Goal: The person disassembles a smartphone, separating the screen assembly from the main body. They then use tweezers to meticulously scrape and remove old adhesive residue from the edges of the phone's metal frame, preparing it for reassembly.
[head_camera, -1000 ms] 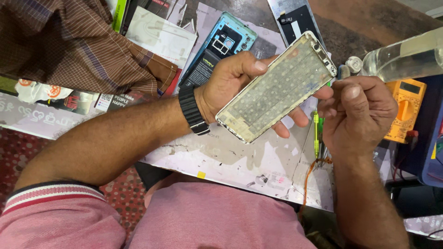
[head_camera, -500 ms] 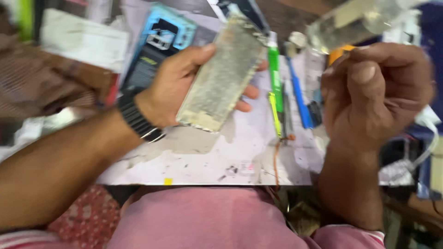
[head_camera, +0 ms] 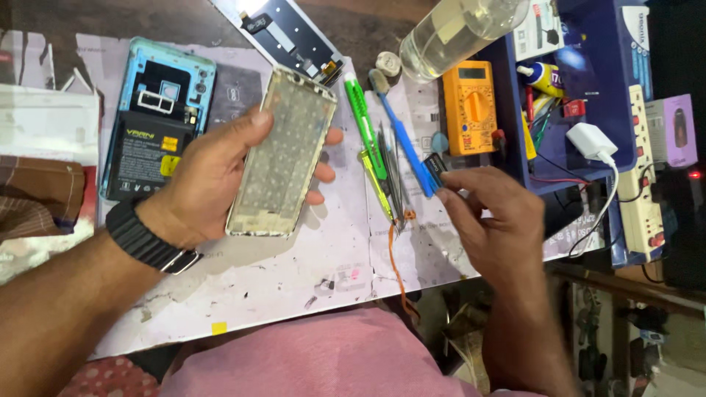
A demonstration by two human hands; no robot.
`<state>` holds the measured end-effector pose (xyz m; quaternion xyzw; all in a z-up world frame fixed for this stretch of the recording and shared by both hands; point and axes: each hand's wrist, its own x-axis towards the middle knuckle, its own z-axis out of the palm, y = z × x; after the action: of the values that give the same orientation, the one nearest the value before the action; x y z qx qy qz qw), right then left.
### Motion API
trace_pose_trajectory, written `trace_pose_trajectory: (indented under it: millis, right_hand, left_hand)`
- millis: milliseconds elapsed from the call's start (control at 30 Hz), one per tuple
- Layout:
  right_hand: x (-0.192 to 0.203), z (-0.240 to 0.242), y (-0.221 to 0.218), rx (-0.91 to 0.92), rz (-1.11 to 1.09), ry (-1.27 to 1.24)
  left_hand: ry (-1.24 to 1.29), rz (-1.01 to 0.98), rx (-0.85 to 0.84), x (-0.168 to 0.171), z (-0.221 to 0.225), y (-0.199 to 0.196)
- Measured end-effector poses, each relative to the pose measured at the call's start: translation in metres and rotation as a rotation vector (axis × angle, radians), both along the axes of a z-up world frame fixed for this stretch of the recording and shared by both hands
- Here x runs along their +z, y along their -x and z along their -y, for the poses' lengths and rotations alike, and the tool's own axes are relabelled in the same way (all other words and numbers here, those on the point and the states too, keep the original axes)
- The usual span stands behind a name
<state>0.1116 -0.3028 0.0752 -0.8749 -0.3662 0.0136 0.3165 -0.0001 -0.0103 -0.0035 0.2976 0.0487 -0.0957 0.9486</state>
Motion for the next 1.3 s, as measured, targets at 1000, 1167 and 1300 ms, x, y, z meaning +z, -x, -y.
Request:
trace_pose_trajectory:
  millis: [1000, 1167, 1300]
  right_hand:
    - [-0.038, -0.035, 0.000, 0.105, 0.078, 0.345]
    - [-0.026, -0.028, -0.003, 0.129, -0.058, 0.290]
    - [-0.029, -0.022, -0.011, 0.132, -0.028, 0.235]
  left_hand:
    - [0.008, 0.004, 0.058, -0.008, 0.001, 0.005]
    - [0.161, 0.005, 0.087, -0.015, -0.001, 0.005]
    - [0.252, 0.000, 0.114, -0.022, -0.002, 0.003]
